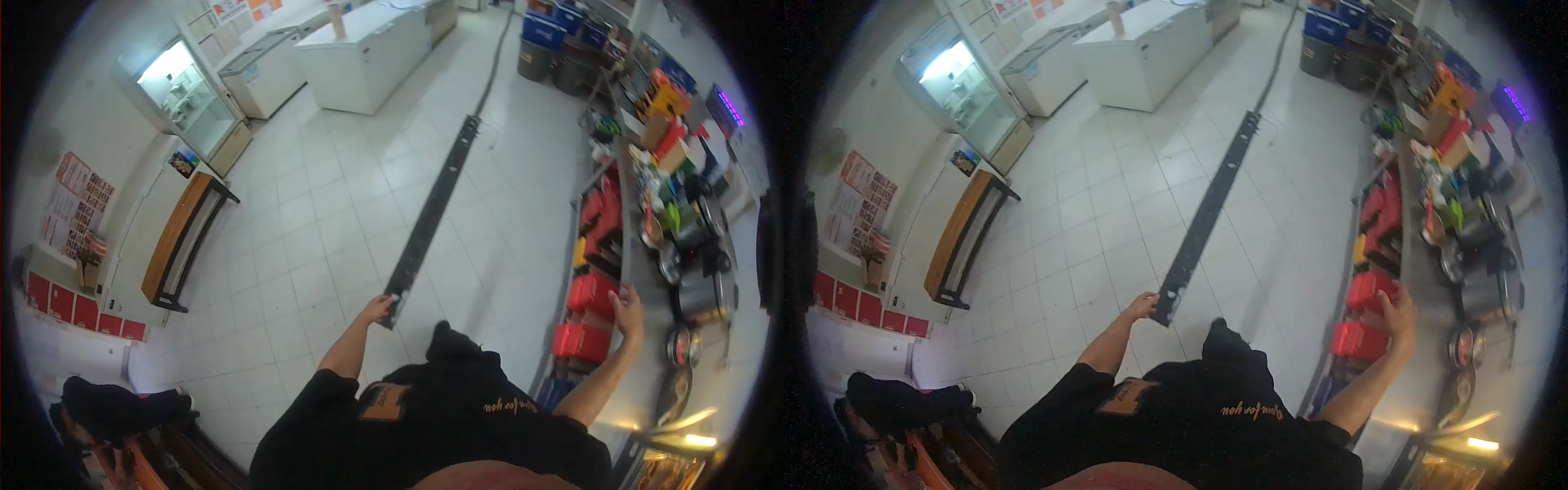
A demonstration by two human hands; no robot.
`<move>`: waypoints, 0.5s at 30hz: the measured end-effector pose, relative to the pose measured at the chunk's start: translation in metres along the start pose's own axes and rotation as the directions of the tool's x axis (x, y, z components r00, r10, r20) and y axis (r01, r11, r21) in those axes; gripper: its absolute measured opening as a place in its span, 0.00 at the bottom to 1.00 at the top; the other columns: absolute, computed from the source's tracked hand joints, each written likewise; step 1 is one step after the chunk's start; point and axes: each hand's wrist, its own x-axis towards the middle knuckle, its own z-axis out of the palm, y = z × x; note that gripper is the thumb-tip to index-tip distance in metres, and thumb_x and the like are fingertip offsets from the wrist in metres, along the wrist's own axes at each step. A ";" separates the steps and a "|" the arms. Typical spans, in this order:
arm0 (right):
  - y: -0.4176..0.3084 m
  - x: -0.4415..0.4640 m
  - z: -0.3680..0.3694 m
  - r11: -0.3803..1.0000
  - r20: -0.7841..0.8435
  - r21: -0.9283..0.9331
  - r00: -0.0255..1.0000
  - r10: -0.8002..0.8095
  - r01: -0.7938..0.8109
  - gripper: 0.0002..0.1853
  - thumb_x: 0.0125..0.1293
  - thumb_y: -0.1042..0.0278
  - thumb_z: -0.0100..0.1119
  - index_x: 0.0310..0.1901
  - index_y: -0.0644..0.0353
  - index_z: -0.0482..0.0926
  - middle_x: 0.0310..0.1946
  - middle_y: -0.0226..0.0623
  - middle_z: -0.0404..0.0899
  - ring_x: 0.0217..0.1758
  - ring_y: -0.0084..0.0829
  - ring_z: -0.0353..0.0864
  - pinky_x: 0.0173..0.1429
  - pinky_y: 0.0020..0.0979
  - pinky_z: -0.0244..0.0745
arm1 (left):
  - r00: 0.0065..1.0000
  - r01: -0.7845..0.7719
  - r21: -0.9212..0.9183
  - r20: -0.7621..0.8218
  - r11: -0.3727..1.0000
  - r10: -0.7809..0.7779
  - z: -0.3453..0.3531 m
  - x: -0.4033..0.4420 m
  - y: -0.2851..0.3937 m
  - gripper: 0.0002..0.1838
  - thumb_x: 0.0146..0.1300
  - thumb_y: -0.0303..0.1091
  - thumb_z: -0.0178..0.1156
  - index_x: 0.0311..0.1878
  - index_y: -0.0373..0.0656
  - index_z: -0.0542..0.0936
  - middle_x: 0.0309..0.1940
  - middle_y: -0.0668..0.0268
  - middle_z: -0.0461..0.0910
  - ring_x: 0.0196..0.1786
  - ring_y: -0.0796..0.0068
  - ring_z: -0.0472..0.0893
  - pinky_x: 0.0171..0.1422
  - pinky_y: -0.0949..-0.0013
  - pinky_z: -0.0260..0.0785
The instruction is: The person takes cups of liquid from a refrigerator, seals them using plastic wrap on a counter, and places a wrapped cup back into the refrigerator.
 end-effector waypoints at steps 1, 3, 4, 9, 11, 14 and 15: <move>-0.016 0.029 0.016 0.991 -0.016 -0.134 1.000 -0.013 0.011 0.30 0.60 0.54 0.68 0.61 0.59 0.74 0.41 0.53 0.85 0.48 0.48 0.84 0.54 0.41 0.76 | 0.999 -0.031 0.031 -0.005 0.999 0.031 -0.021 0.023 0.018 0.31 0.65 0.61 0.58 0.63 0.50 0.73 0.47 0.63 0.78 0.41 0.68 0.79 0.37 0.58 0.73; -0.051 0.093 0.064 0.973 -0.059 -0.224 0.996 -0.067 0.052 0.28 0.60 0.57 0.68 0.60 0.60 0.75 0.43 0.53 0.84 0.50 0.50 0.84 0.55 0.42 0.75 | 0.995 -0.078 0.057 -0.058 0.995 0.081 -0.069 0.072 0.048 0.31 0.67 0.59 0.57 0.64 0.49 0.71 0.52 0.62 0.78 0.47 0.65 0.81 0.39 0.60 0.75; -0.065 0.131 0.093 0.957 -0.070 -0.278 0.992 -0.102 0.079 0.27 0.60 0.58 0.68 0.59 0.60 0.75 0.44 0.53 0.84 0.50 0.50 0.83 0.56 0.43 0.75 | 0.985 -0.115 0.021 -0.124 0.993 0.117 -0.090 0.084 0.061 0.29 0.67 0.57 0.58 0.63 0.47 0.73 0.49 0.61 0.79 0.45 0.65 0.81 0.36 0.64 0.74; -0.250 0.314 0.275 0.898 0.354 -0.435 0.929 0.104 0.065 0.36 0.57 0.50 0.69 0.64 0.60 0.72 0.62 0.52 0.74 0.68 0.49 0.71 0.70 0.44 0.67 | 0.930 -0.006 -0.061 -0.368 0.998 -0.017 -0.193 0.102 0.033 0.26 0.66 0.50 0.59 0.56 0.37 0.78 0.48 0.55 0.81 0.42 0.65 0.83 0.48 0.60 0.75; -0.358 0.368 0.375 0.910 0.472 -0.320 0.877 -0.087 0.263 0.37 0.56 0.49 0.70 0.64 0.61 0.72 0.61 0.50 0.75 0.68 0.48 0.71 0.71 0.42 0.67 | 0.927 -0.056 0.604 -0.265 0.795 0.267 -0.238 0.089 -0.017 0.27 0.61 0.42 0.64 0.61 0.41 0.75 0.56 0.55 0.78 0.58 0.58 0.78 0.63 0.56 0.70; -0.584 0.390 0.485 0.822 0.573 0.181 0.621 -0.534 0.540 0.31 0.60 0.55 0.69 0.62 0.62 0.73 0.57 0.57 0.77 0.60 0.49 0.78 0.61 0.41 0.75 | 0.889 0.207 0.501 -0.454 0.840 0.052 -0.276 0.060 -0.082 0.19 0.60 0.35 0.61 0.56 0.47 0.80 0.46 0.55 0.83 0.51 0.49 0.80 0.57 0.51 0.72; -0.652 0.376 0.506 0.713 0.464 0.274 0.561 -0.685 0.645 0.29 0.62 0.54 0.68 0.61 0.59 0.73 0.54 0.56 0.79 0.55 0.46 0.81 0.56 0.40 0.77 | 0.848 0.375 0.227 -0.476 0.899 -0.234 -0.290 0.049 -0.079 0.20 0.61 0.37 0.59 0.57 0.47 0.79 0.48 0.55 0.81 0.52 0.49 0.78 0.59 0.51 0.70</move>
